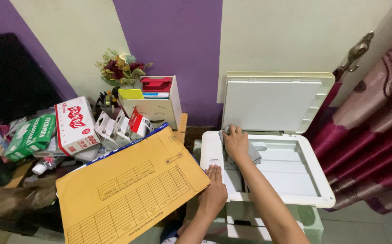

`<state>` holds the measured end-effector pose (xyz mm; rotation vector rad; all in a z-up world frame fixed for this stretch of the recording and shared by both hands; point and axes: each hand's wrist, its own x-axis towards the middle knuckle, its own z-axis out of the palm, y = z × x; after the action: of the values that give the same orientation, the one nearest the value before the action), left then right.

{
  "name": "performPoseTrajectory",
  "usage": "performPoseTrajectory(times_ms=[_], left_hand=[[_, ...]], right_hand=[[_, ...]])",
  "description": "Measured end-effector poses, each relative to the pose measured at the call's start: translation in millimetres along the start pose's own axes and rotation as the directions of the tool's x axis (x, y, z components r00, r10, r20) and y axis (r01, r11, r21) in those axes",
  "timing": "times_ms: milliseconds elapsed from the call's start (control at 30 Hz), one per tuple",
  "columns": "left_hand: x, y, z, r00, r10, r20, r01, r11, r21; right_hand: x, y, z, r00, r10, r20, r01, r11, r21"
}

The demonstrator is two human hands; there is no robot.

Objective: The person sits on the floor and uses a cloth to wipe a yellow folder and a white printer. They clean the top, sides, and front of the printer, then open the lid to wipe the inside glass and surfaces before closing it.

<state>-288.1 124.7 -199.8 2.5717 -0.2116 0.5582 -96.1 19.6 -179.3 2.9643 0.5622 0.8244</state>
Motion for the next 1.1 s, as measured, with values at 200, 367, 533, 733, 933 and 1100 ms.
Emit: performPoseTrajectory(times_ms=[200, 367, 533, 733, 933, 1100], left_hand=[[-1, 0, 1, 1.0, -0.003, -0.027, 0.002, 1.0, -0.006], [2, 4, -2, 0.998, -0.008, -0.059, 0.008, 1.0, -0.002], [1, 8, -8, 0.996, -0.002, -0.087, 0.002, 1.0, 0.004], [2, 8, -10, 0.996, 0.023, -0.086, -0.021, 1.0, 0.014], [5, 15, -12, 0.997, 0.018, -0.078, -0.015, 0.999, 0.041], [9, 27, -29, 0.999, -0.016, 0.046, 0.015, 1.0, 0.022]], right_hand=[[7, -2, 5, 0.999, 0.02, 0.036, -0.018, 0.999, -0.045], [-8, 14, -3, 0.998, -0.054, -0.025, 0.053, 0.997, -0.057], [-23, 45, -18, 0.997, -0.023, 0.067, 0.027, 0.998, -0.06], [-41, 113, -22, 0.982, 0.139, 0.126, -0.122, 0.983, -0.134], [-48, 151, -8, 0.932, 0.319, 0.173, -0.264, 0.923, -0.278], [-39, 102, 5, 0.976, 0.201, 0.09, -0.167, 0.942, -0.291]])
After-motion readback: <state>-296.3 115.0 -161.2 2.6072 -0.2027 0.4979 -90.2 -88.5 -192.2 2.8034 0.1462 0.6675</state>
